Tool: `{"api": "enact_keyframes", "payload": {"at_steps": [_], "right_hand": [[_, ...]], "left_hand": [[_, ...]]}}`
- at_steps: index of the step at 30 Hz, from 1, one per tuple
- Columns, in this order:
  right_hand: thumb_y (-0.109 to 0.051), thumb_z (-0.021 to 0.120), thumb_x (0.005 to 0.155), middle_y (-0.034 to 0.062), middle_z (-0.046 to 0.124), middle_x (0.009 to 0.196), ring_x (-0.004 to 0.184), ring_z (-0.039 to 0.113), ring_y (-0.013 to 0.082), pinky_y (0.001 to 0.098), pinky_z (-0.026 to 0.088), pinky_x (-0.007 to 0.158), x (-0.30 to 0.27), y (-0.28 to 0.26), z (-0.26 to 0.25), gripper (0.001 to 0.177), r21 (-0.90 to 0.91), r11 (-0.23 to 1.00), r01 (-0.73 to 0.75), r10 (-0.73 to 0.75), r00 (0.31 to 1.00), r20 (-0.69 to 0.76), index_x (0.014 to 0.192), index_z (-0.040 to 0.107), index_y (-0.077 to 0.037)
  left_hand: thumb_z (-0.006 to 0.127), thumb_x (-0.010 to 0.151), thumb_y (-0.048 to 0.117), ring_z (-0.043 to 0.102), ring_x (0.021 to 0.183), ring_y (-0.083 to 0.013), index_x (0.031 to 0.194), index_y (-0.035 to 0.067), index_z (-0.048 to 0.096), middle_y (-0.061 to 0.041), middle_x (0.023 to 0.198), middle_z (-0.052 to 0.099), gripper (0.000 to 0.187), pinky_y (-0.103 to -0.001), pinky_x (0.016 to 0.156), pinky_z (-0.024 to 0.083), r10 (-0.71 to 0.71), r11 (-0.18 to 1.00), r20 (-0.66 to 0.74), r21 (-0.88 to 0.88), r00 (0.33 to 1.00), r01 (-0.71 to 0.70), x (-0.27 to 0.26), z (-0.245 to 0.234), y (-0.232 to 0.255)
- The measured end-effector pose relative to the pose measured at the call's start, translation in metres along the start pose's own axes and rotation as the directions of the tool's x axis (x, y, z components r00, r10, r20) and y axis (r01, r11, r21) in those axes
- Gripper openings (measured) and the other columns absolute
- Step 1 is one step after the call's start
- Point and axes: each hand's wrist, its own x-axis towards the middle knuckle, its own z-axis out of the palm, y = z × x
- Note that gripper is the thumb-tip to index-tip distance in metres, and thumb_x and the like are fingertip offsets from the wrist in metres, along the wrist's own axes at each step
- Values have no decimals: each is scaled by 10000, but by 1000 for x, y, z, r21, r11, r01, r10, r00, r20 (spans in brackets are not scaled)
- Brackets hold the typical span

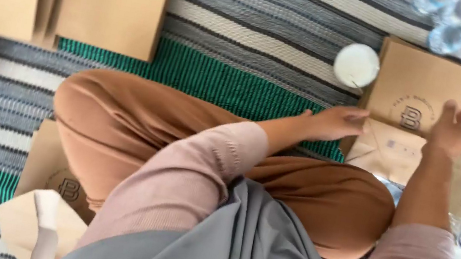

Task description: Folding the bottom of a paper bag to create a flat base.

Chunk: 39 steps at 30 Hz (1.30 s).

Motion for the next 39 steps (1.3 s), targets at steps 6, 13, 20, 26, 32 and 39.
{"api": "enact_keyframes", "payload": {"at_steps": [6, 13, 20, 26, 32, 39], "right_hand": [[-232, 802, 898, 9, 776, 1071, 923, 743, 168, 294, 571, 800, -34, -232, 69, 291, 551, 544, -633, 210, 738, 641, 1158, 671, -237], [-177, 639, 1022, 30, 779, 1119, 932, 770, 127, 264, 622, 798, -171, -405, 225, 196, 374, 735, -565, -85, 471, 878, 1217, 646, -192], [-411, 784, 864, -45, 611, 927, 798, 631, 91, 282, 559, 769, -282, -430, 367, 496, 103, 952, -290, 92, 588, 804, 1258, 619, -159], [-368, 815, 848, 15, 642, 830, 706, 625, 157, 336, 537, 661, -304, -448, 381, 302, -33, 941, -336, 250, 630, 735, 961, 636, -154], [-351, 778, 839, 51, 705, 1074, 921, 706, 198, 350, 642, 698, -305, -453, 375, 395, 10, 819, -574, 328, 482, 812, 1108, 621, -107], [-159, 778, 923, 33, 682, 703, 606, 658, 142, 298, 658, 611, -294, -438, 368, 153, 38, 847, -530, 266, 485, 833, 812, 684, -111]], "left_hand": [[621, 998, 357, 466, 1480, -284, 1525, 124, 469, -112, 1606, 455, 596, -458, 1198, 397, 276, 961, -383, 141, 881, -239, -119, -134, -31], [646, 1034, 388, 520, 1410, -297, 1516, 118, 457, -149, 1528, 541, 584, -399, 1163, 400, 324, 922, -802, 386, 502, 22, -304, -280, -99], [517, 1065, 398, 292, 1503, -385, 1580, 54, 325, -221, 1615, 350, 648, -519, 1197, 283, 19, 873, -868, 257, 496, 416, -336, -342, -160], [553, 1038, 413, 319, 1471, -402, 1552, 57, 372, -232, 1588, 370, 650, -555, 1114, 375, -6, 815, -803, 341, 596, 468, -323, -349, -156], [558, 1053, 401, 298, 1491, -401, 1580, 49, 331, -230, 1609, 346, 673, -539, 1162, 327, -13, 827, -795, 332, 607, 453, -328, -340, -147], [611, 1027, 367, 323, 1464, -439, 1560, 45, 376, -268, 1581, 370, 666, -545, 1164, 320, 47, 821, -811, 364, 583, 440, -327, -340, -160]]}}
